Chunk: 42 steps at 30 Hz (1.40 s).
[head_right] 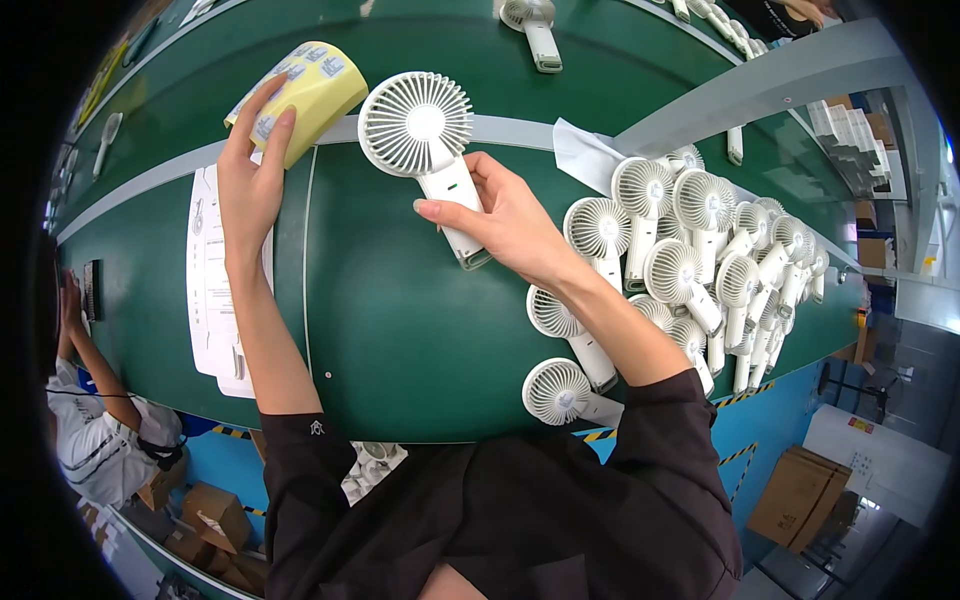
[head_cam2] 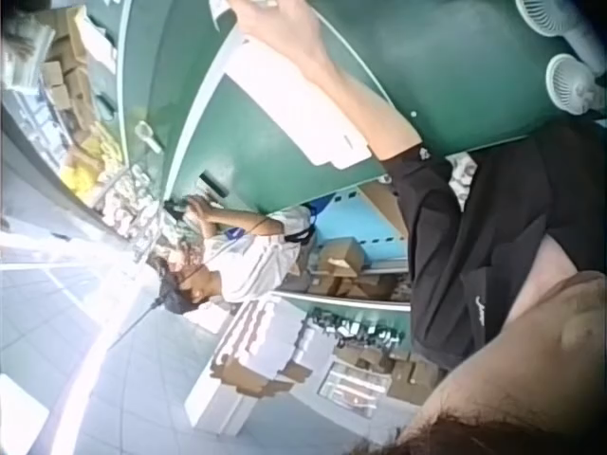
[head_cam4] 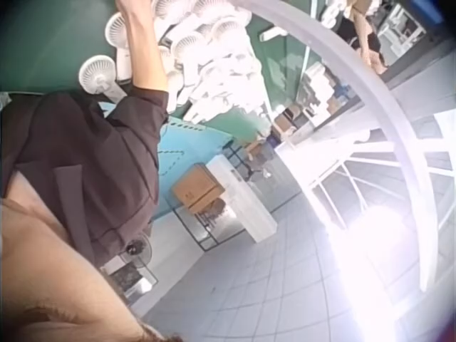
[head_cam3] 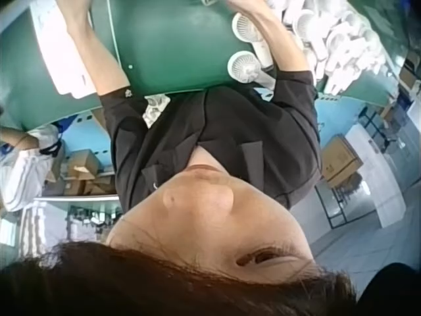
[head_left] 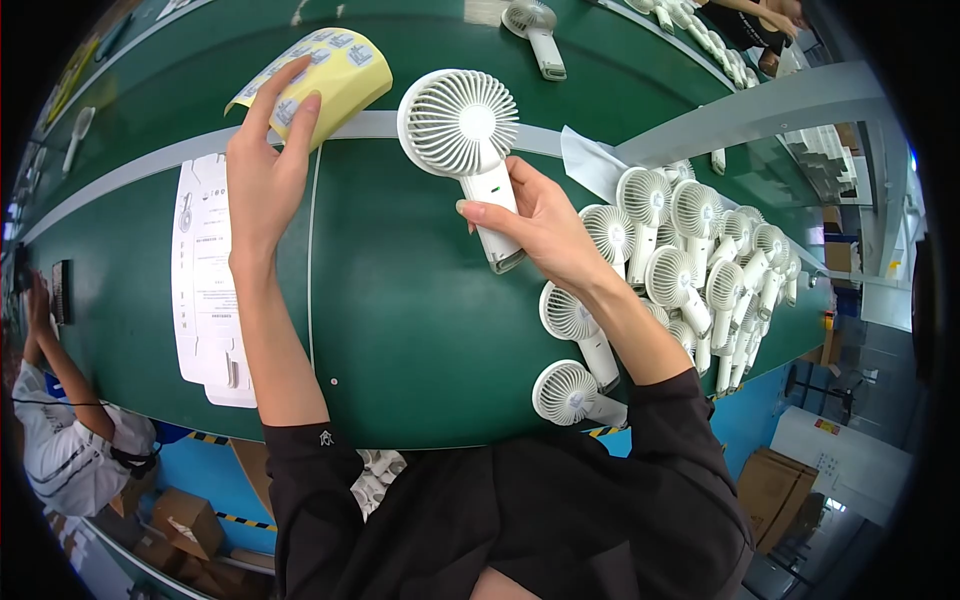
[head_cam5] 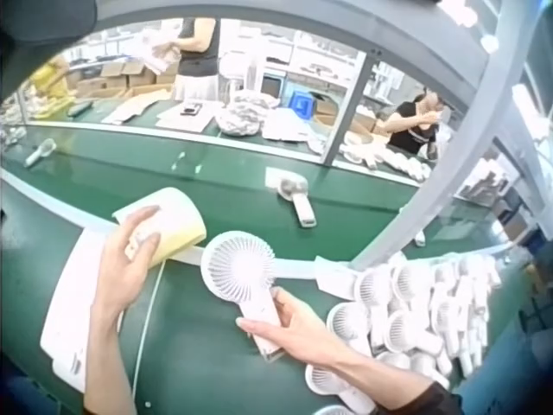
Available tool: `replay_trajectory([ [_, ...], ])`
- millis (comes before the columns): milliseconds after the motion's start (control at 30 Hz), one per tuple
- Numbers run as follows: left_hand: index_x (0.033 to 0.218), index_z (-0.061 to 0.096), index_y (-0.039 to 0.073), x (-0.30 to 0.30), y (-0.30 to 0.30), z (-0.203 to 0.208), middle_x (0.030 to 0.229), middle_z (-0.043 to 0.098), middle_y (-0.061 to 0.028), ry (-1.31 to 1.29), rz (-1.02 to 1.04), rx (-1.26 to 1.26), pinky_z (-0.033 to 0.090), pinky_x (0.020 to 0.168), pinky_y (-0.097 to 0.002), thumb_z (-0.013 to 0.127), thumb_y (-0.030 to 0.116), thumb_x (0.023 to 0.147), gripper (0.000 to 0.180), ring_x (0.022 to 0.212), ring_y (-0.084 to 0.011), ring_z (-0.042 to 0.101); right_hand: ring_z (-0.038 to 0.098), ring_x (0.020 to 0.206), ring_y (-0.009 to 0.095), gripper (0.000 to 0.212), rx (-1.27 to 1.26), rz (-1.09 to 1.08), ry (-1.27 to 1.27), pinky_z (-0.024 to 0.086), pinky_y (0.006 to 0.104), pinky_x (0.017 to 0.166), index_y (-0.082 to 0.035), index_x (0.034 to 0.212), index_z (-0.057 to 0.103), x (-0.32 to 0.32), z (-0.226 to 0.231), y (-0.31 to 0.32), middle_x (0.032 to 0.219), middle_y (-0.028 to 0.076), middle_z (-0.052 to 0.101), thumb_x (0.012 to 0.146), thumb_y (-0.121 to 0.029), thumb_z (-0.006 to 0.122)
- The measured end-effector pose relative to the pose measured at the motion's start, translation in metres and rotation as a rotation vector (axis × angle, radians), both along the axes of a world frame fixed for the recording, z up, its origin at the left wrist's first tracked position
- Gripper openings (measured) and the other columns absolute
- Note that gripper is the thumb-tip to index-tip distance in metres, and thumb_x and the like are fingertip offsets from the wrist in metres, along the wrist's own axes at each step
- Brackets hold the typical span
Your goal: Apply stickers to small handheld fans on an assembly line.
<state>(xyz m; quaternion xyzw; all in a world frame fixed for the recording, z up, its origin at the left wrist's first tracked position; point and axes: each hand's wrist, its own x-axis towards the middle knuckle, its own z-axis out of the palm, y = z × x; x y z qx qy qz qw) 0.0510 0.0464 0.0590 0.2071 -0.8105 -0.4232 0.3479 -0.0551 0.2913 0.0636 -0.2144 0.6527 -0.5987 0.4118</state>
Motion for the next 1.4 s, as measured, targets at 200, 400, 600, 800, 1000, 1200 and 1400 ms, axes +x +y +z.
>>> replay_trajectory([
  [200,0.131,0.065,0.015,-0.002,0.0,0.001,0.121,0.069,-0.0176,0.015,-0.013,0.016,0.052,0.09,-0.033,0.06,0.023,0.098,0.034,0.107,-0.0255,0.067,0.059,0.094,0.008,0.044,0.071,0.023,0.088,0.049,0.0258,0.085,0.001,0.12,0.054,0.001,-0.012,-0.001,0.108,0.005,0.062,0.089,-0.02,0.077],
  [400,0.13,0.063,0.01,-0.002,-0.006,-0.001,0.116,0.071,-0.0174,0.08,-0.039,-0.097,0.051,0.09,-0.0328,0.061,0.017,0.097,0.034,0.105,-0.0244,0.068,0.06,0.09,0.01,0.042,0.17,0.022,0.203,0.049,0.0251,0.08,0.0,0.116,0.056,0.004,-0.023,-0.006,0.101,0.005,0.065,0.088,-0.022,0.078],
  [600,0.132,0.062,0.008,0.002,0.001,0.012,0.127,0.066,-0.0143,0.032,-0.145,0.109,0.046,0.099,-0.0315,0.063,0.016,0.097,0.037,0.117,-0.0192,0.06,0.064,0.073,0.018,0.041,0.279,0.097,0.579,0.051,0.033,0.067,0.001,0.102,0.063,0.02,-0.046,-0.004,0.083,0.011,0.067,0.084,-0.032,0.079],
  [800,0.137,0.058,0.009,0.005,0.001,0.009,0.127,0.066,-0.0129,-0.033,-0.304,0.125,0.046,0.1,-0.0322,0.073,0.012,0.087,0.052,0.117,-0.0197,0.061,0.066,0.066,0.039,0.057,0.455,0.308,1.051,0.05,0.0464,0.058,0.001,0.075,0.059,0.035,-0.038,-0.012,0.076,0.019,0.067,0.082,-0.054,0.074],
  [1000,0.136,0.055,0.008,0.007,0.006,0.009,0.122,0.067,-0.0228,-0.093,-0.321,0.137,0.049,0.096,-0.0407,0.067,0.014,0.093,0.045,0.111,-0.0406,0.065,0.067,0.061,0.04,0.059,0.471,0.405,1.033,0.053,0.0473,0.055,0.004,0.077,0.06,0.034,-0.038,-0.015,0.069,0.021,0.067,0.086,-0.054,0.07],
  [1200,0.135,0.058,0.01,0.004,0.003,0.012,0.124,0.067,-0.019,-0.087,-0.285,0.122,0.049,0.095,-0.037,0.07,0.018,0.092,0.045,0.111,-0.0346,0.066,0.067,0.059,0.034,0.057,0.507,0.342,0.98,0.052,0.0418,0.057,0.002,0.078,0.059,0.029,-0.043,-0.015,0.065,0.017,0.066,0.082,-0.053,0.075],
  [1400,0.136,0.058,0.01,0.003,0.001,0.011,0.123,0.067,-0.0194,-0.083,-0.278,0.105,0.05,0.095,-0.0375,0.07,0.018,0.092,0.046,0.111,-0.0355,0.066,0.069,0.063,0.032,0.057,0.454,0.317,0.801,0.054,0.0398,0.062,0.004,0.081,0.062,0.023,-0.036,-0.016,0.068,0.017,0.068,0.081,-0.051,0.077],
])
